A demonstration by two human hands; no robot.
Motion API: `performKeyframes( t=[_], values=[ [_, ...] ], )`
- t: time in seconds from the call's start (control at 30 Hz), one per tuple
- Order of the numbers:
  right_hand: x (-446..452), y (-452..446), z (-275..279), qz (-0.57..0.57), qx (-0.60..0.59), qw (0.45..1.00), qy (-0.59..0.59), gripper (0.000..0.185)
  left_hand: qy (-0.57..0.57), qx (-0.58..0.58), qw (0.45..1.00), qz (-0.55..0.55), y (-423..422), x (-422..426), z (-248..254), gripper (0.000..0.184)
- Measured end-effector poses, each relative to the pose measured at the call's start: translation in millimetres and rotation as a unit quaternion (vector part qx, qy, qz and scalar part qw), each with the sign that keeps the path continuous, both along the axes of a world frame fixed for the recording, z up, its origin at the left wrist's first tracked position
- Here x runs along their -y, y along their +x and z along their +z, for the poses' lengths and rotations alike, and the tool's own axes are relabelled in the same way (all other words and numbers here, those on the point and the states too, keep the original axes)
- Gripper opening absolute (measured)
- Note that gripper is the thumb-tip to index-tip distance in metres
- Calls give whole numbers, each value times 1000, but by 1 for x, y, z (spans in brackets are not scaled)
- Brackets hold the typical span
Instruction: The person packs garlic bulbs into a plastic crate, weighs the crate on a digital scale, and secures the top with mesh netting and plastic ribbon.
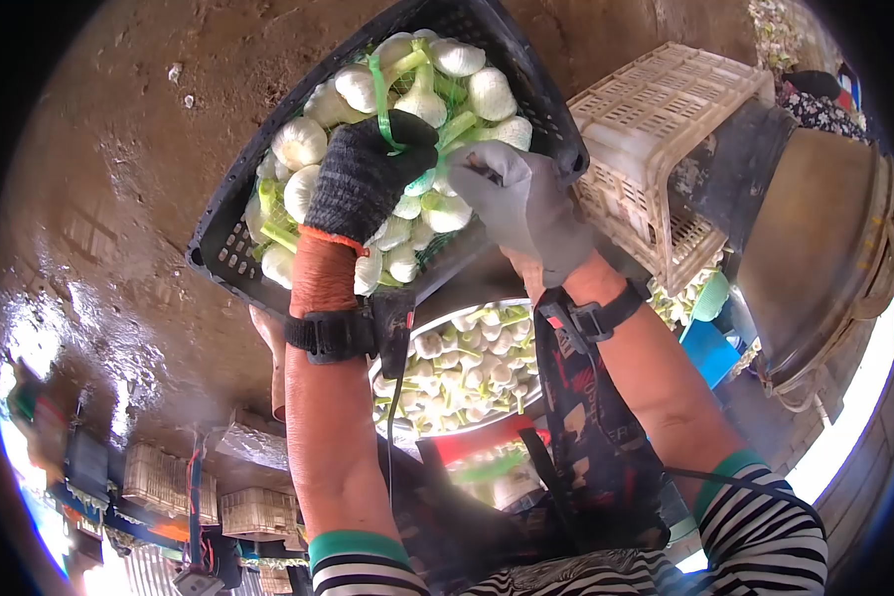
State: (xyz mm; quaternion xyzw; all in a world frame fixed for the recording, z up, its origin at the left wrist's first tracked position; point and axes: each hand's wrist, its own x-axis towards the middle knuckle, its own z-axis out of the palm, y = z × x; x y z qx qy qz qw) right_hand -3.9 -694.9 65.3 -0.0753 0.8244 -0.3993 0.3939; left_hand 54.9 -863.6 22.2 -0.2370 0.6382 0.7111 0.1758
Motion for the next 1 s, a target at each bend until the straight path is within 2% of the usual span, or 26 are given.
performKeyframes(
  t=[0.1,0.2,0.23,0.33,0.43,0.57,0.6,0.63,0.67,0.7,0.77,0.83,0.97,1.0],
  values=[
    [1,-7,-4,12,-96,995,26,17,-57,-90,992,69,8,-13,-15,25],
    [3,-25,-2,51,-190,981,7,18,-277,-237,928,82,2,-25,-30,28],
    [4,-30,-3,67,-217,974,-9,19,-311,-225,920,82,1,-29,-30,28],
    [6,-43,-17,63,-92,992,-60,28,-406,-197,888,89,-1,-37,-29,31],
    [12,-57,-20,101,21,989,-102,35,-345,-154,915,145,-4,-41,-30,37],
    [26,-68,-13,181,120,969,-116,39,-305,-117,933,151,-3,-37,-30,44],
    [27,-70,-16,265,-27,961,-77,37,-300,-121,935,147,-2,-35,-30,45],
    [24,-71,-20,224,21,968,-108,36,-295,-125,936,143,0,-34,-33,46],
    [22,-72,-23,182,68,971,-137,35,-226,-112,954,161,1,-33,-35,46],
    [19,-72,-26,139,114,970,-166,35,-214,-136,953,165,2,-31,-38,46],
    [20,-70,-19,135,120,975,-131,28,-189,-180,950,173,3,-29,-40,45],
    [18,-68,-17,112,129,977,-127,25,-191,-191,953,136,4,-27,-37,38],
    [18,-63,-21,162,46,984,-67,22,-140,-224,955,136,9,-27,-36,29],
    [18,-63,-22,192,7,980,-50,22,-167,-234,949,127,10,-27,-37,28]
  ],
)
